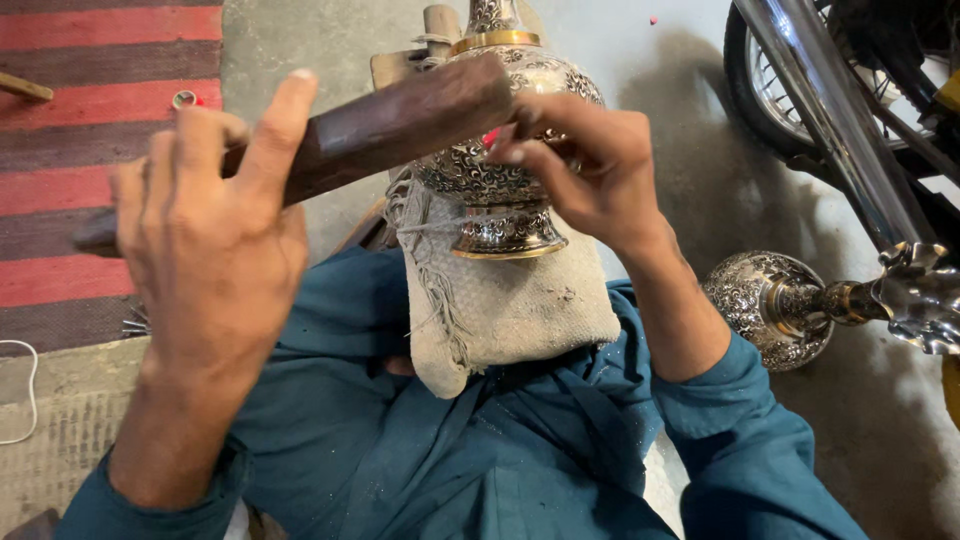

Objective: The person sits on the floor with an ornate metal vase resting on a cloth cushion on their lap. They hold a small punch against the vase's embossed surface and repeatedly strike it with a wooden mallet, repositioning the punch around the vase to work the decorative pattern, occasionally steadying the vase with a hand.

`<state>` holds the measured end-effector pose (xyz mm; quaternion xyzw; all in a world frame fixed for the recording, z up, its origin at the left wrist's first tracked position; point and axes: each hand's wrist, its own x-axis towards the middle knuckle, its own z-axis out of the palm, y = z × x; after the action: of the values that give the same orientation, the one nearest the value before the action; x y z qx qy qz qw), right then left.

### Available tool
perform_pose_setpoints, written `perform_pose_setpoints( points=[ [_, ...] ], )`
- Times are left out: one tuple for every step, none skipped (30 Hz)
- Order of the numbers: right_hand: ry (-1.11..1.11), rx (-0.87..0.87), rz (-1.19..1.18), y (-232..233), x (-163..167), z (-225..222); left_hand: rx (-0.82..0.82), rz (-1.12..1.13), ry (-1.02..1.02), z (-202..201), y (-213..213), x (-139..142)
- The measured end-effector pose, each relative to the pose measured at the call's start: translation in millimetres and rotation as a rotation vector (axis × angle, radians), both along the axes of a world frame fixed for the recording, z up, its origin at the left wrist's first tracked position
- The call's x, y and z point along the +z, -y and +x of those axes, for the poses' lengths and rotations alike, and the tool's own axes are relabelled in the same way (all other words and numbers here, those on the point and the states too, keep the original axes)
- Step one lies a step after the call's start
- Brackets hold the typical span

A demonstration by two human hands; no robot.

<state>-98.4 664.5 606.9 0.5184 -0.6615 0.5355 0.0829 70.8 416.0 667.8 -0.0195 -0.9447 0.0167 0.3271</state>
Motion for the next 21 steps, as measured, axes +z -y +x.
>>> perform_pose_setpoints(
  points=[
    [0.113, 0.065, -0.074, 1, 0, 1, 0.013, 0.03, 0.03, 2, 2, 0],
    [0.172, 0.09, -0.096, 0, 0, 2, 0.023, 0.062, 0.061, 3, 3, -2],
    [0.231, 0.115, -0.121, 0, 1, 2, -0.063, 0.204, 0.067, 6, 2, -5],
    [0.237, 0.104, -0.095, -2, 2, 2, -0.147, 0.345, 0.074, 9, 1, -10],
    [0.214, 0.088, -0.064, -3, 4, 0, -0.234, 0.485, 0.076, 10, -1, -15],
    [0.191, 0.071, -0.034, -5, 6, -2, -0.18, 0.583, 0.129, 11, -3, -21],
    [0.146, 0.05, 0.004, -7, 7, -3, -0.127, 0.681, 0.185, 12, -6, -27],
    [0.1, 0.029, 0.042, -8, 9, -5, -0.073, 0.779, 0.243, 11, -8, -33],
    [0.076, 0.024, 0.06, -9, 10, -7, -0.078, 0.779, 0.228, 11, -10, -38],
    [0.053, 0.021, 0.078, -10, 12, -8, -0.082, 0.779, 0.214, 10, -12, -43],
    [0.031, 0.018, 0.096, -10, 12, -9, -0.084, 0.779, 0.2, 10, -13, -45],
    [0.008, 0.021, 0.089, -9, 13, -11, -0.139, 0.778, 0.177, 10, -15, -47],
    [-0.017, 0.022, 0.081, -8, 13, -13, -0.195, 0.776, 0.154, 9, -16, -48],
    [-0.041, 0.023, 0.074, -8, 14, -14, -0.253, 0.773, 0.132, 8, -17, -47],
    [-0.065, 0.01, 0.084, -8, 13, -14, -0.24, 0.74, 0.129, 7, -17, -46],
    [-0.09, -0.003, 0.093, -9, 13, -15, -0.228, 0.706, 0.125, 6, -18, -44],
    [-0.115, -0.016, 0.101, -9, 13, -16, -0.218, 0.671, 0.12, 5, -18, -42],
    [-0.103, -0.024, 0.09, -9, 12, -16, -0.214, 0.614, 0.111, 4, -18, -38],
    [-0.09, -0.032, 0.081, -10, 10, -16, -0.211, 0.559, 0.103, 3, -17, -34],
    [-0.082, -0.043, 0.072, -11, 10, -16, -0.211, 0.518, 0.086, 1, -18, -30],
    [-0.092, -0.055, 0.083, -13, 9, -16, -0.21, 0.476, 0.068, -1, -19, -26]
  ],
)
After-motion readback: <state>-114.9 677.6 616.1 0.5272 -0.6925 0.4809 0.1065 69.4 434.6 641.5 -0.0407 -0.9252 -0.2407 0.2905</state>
